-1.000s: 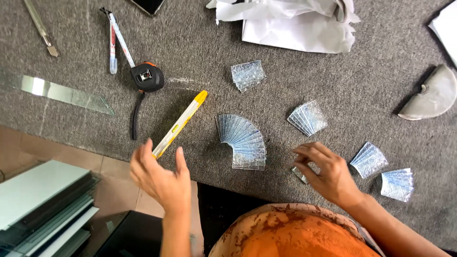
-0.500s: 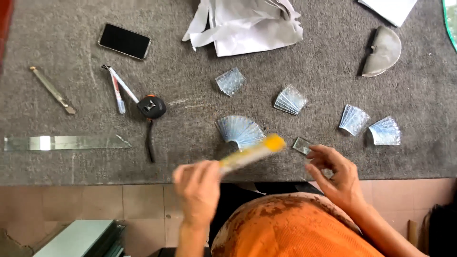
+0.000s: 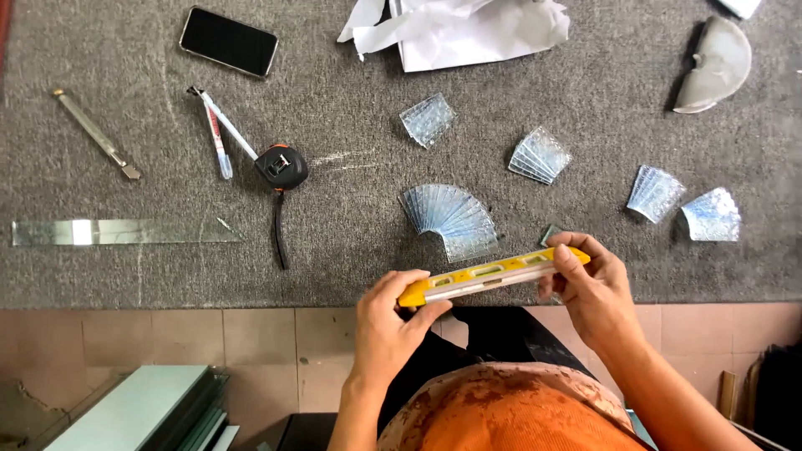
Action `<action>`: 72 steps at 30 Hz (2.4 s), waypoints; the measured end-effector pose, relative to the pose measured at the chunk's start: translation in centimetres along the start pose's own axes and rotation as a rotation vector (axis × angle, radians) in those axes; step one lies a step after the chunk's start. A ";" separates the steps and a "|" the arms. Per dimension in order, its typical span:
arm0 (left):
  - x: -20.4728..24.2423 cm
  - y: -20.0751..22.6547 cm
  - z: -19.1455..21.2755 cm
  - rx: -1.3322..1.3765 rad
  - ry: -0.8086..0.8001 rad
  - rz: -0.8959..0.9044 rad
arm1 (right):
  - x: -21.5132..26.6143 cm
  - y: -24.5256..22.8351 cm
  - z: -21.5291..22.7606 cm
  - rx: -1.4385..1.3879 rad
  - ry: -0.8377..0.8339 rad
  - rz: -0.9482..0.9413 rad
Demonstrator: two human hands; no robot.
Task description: The person picks up small rectangular glass pieces and uses a spirit level to check their flatness. They repeatedly place the level on the glass, observe the bubble, and then set the level aside. The person then fans out stacks of glass pieces and continues handling them on the table.
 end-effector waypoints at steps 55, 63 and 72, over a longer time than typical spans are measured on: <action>-2.0 -7.5 -1.8 0.552 0.081 0.484 | -3.4 -0.7 -0.3 0.253 0.151 -0.060; -2.5 -7.6 -1.8 0.531 0.063 0.474 | -3.5 -0.8 -0.1 0.356 0.161 -0.075; -1.1 -10.0 -1.5 0.614 0.113 0.575 | -3.4 -1.4 1.1 0.276 0.157 0.001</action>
Point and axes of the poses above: each hand's wrist, its own x-axis away from the middle knuckle, its own z-axis out of the back of the hand, y = z × x, the point moved 10 cm from there along -x, towards the middle knuckle, and after that the axes turned 5 degrees about x, right-handed, at the moved point
